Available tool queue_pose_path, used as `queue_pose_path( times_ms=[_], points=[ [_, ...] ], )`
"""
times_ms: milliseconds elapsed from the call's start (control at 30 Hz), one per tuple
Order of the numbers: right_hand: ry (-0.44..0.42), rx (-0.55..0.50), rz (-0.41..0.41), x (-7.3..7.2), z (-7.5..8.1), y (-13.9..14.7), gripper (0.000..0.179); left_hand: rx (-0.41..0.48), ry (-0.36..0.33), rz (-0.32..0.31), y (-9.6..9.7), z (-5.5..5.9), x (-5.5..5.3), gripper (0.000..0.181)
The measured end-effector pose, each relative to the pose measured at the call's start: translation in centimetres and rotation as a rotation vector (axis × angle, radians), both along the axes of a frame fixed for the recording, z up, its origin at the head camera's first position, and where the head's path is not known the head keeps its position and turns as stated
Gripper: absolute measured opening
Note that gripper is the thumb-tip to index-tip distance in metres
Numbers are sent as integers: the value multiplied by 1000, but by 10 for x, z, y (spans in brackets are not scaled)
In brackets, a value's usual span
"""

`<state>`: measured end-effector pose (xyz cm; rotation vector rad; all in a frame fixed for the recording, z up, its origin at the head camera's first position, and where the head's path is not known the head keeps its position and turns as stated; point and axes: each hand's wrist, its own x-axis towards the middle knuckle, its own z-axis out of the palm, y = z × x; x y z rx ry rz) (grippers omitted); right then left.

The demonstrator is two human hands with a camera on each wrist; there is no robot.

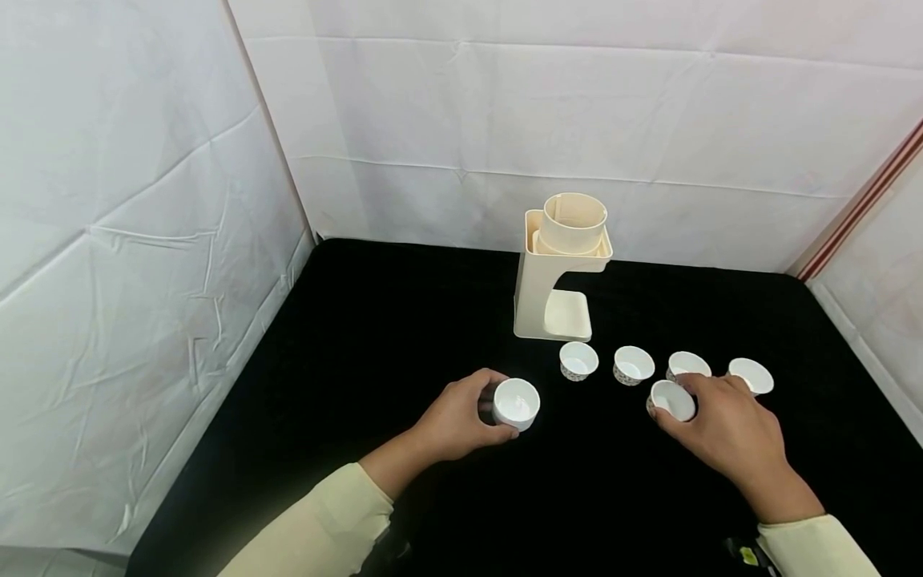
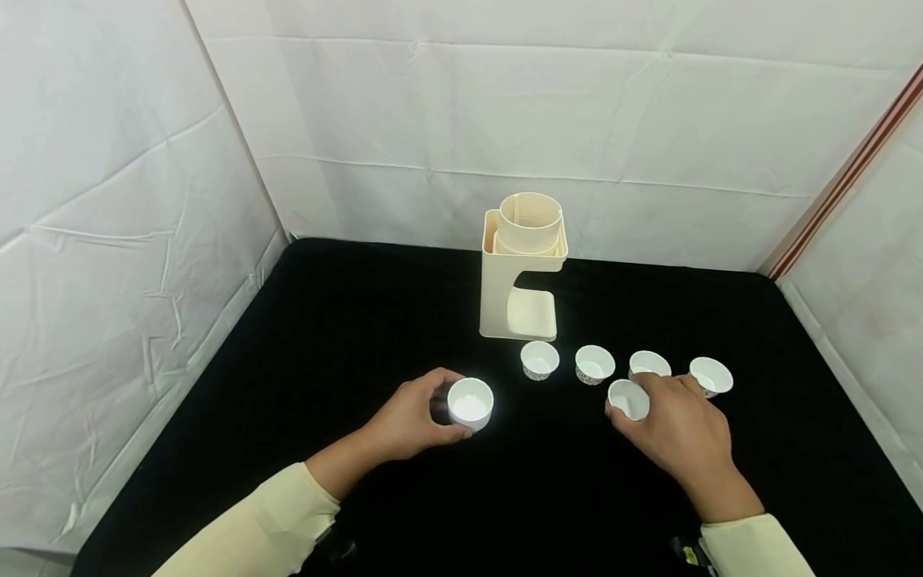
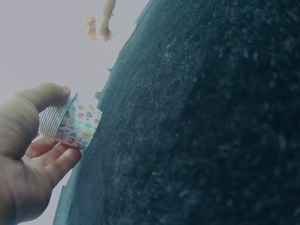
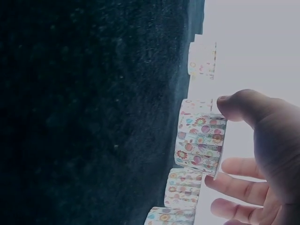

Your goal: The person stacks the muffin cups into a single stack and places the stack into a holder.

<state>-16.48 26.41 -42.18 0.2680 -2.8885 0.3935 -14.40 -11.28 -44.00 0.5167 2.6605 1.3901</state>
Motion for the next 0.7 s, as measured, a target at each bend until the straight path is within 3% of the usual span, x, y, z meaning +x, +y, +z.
queue_pose_path(
  times_ms=[700],
  points=[
    [50,-34,32,1,12,-21,63,-23,12,5,0,-1,-1,63]
  ],
)
